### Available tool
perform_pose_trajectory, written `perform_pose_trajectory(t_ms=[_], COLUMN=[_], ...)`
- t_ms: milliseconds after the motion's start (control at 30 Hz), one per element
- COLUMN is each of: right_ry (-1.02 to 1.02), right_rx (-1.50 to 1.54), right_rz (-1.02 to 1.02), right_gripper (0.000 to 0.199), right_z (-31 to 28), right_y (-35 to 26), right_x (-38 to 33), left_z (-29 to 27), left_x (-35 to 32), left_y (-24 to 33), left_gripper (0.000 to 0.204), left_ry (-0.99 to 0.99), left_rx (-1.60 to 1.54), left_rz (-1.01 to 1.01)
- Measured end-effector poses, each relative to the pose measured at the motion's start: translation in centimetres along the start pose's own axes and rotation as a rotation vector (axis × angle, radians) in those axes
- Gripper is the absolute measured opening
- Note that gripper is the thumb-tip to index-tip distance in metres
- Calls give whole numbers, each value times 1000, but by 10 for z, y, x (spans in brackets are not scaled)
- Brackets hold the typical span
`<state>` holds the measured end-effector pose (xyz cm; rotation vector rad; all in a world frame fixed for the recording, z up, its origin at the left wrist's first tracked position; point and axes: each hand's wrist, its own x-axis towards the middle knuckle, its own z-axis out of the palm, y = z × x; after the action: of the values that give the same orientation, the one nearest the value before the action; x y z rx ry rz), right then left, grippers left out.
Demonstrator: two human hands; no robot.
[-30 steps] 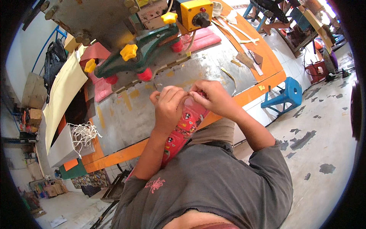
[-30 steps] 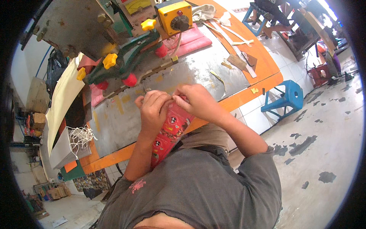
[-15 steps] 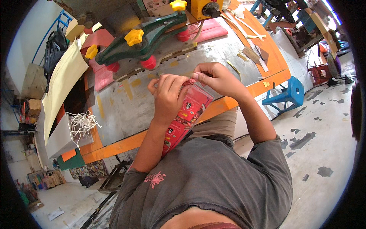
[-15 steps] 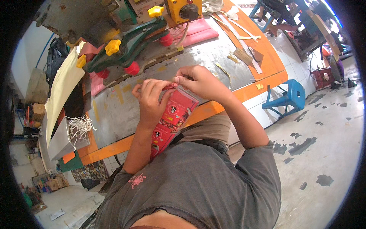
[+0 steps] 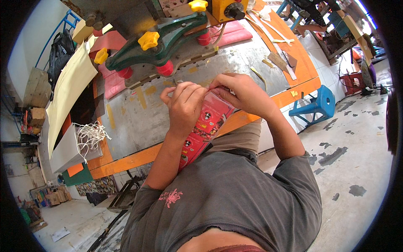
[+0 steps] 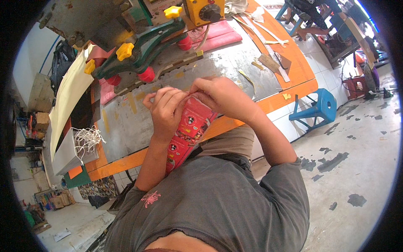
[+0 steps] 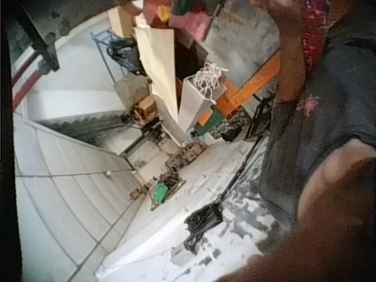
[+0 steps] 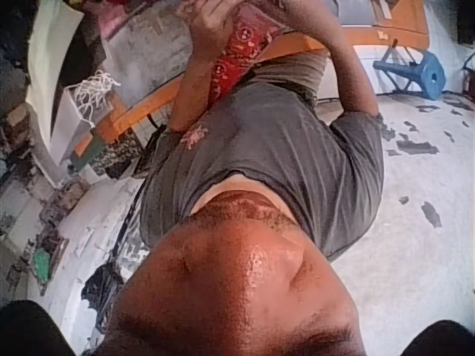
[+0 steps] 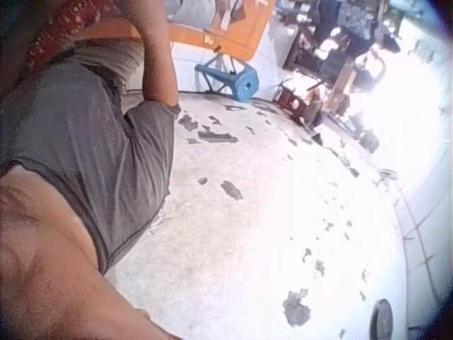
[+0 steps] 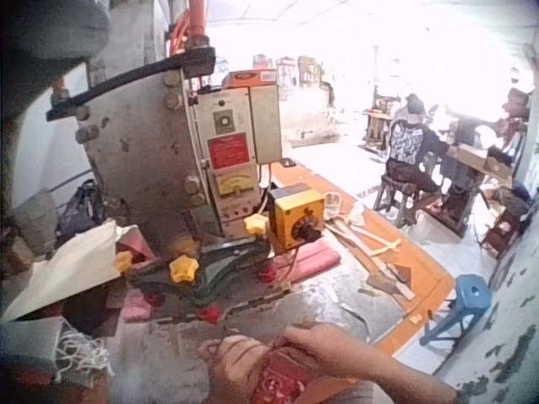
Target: The person uses a press machine to secure materials, then by hand wraps a small white piece and a yellow strip around the edge of a pink plastic object, securing them through a hole.
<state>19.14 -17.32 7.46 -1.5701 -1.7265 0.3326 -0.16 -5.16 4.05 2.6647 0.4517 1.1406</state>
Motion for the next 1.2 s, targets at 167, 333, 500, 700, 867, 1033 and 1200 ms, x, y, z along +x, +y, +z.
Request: perform_pose_trajectory(t_ms=[167,333,500,700,867,1033,1200], right_ry=[27,-15,134,296,439,506,478], right_rx=[-386,-434,-522,-661,-444,-382,-379], right_rz=[-158,-100,-167,-219,-110,-68,-75], right_gripper=[13,15,20,25,33,31,25], right_z=[4,2,2,2,18,31,35], right_y=[-5,-19,-22,-40,-35,-32,-27], right_x=[1,5,7,-5,-5,0,1], left_z=[4,0,-1,-1,2,-1,-2], left_x=[1,-2,-2,1,-2,-1,-2], left_y=[2,0,0,-1,-4,-4,-4], left_gripper=[13,15,15,14,13,14,16], left_ry=[18,23,16,59,86,92,84], left_rx=[18,35,27,-36,-43,-55,-53], left_rz=[13,-15,-33,-92,-97,-102,-104])
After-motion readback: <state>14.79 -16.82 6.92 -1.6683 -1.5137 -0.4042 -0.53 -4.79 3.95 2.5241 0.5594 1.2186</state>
